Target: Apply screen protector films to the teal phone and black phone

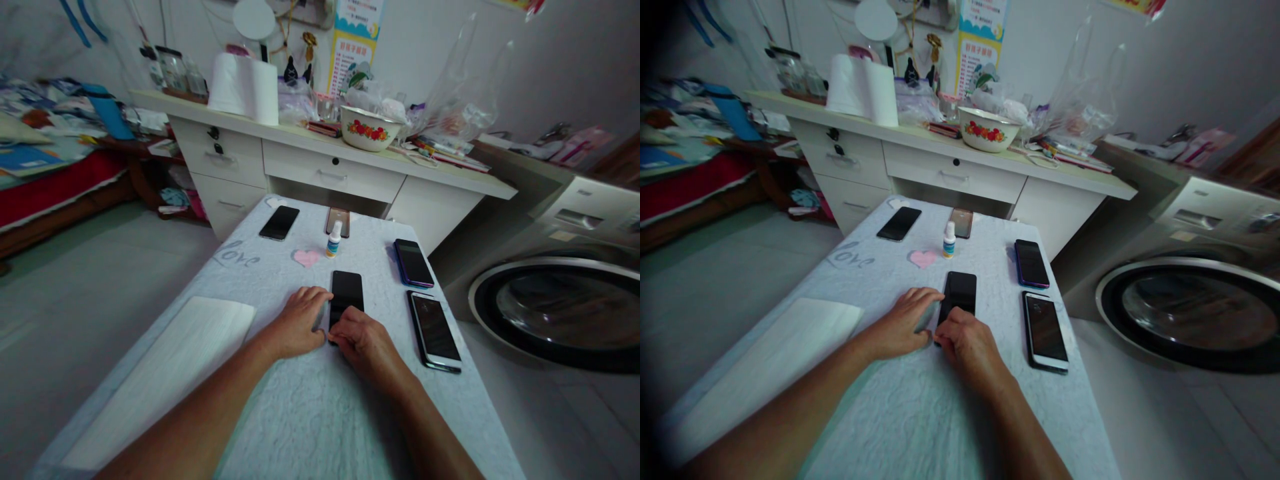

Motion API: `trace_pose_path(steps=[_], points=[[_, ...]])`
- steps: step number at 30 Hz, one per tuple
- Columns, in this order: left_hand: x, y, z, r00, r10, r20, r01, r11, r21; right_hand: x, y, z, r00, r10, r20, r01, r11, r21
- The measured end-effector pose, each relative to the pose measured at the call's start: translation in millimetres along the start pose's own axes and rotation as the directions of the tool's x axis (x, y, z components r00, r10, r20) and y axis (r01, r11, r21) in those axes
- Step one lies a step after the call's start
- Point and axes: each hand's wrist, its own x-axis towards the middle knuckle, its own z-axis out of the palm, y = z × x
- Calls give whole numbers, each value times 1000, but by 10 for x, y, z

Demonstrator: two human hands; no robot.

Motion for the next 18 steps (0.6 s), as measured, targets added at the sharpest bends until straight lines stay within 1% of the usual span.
trace_pose_path(steps=[3, 6, 12, 18], points=[[1, 5, -6, 1000, -2, -2, 2, 1000, -11, 24, -59, 0, 1000, 3, 14, -2, 1000, -29], [-2, 7, -11, 1000, 0, -3, 0, 1000, -14, 31, -65, -3, 1000, 15, 15, -14, 999, -51], [-7, 27, -27, 1000, 0, 10, 0, 1000, 3, -17, 114, -25, 998, 59, -29, -61, 995, -82], [-6, 18, -25, 1000, 5, 9, -5, 1000, 2, -78, 221, -166, 994, 105, -42, -109, 988, -106]])
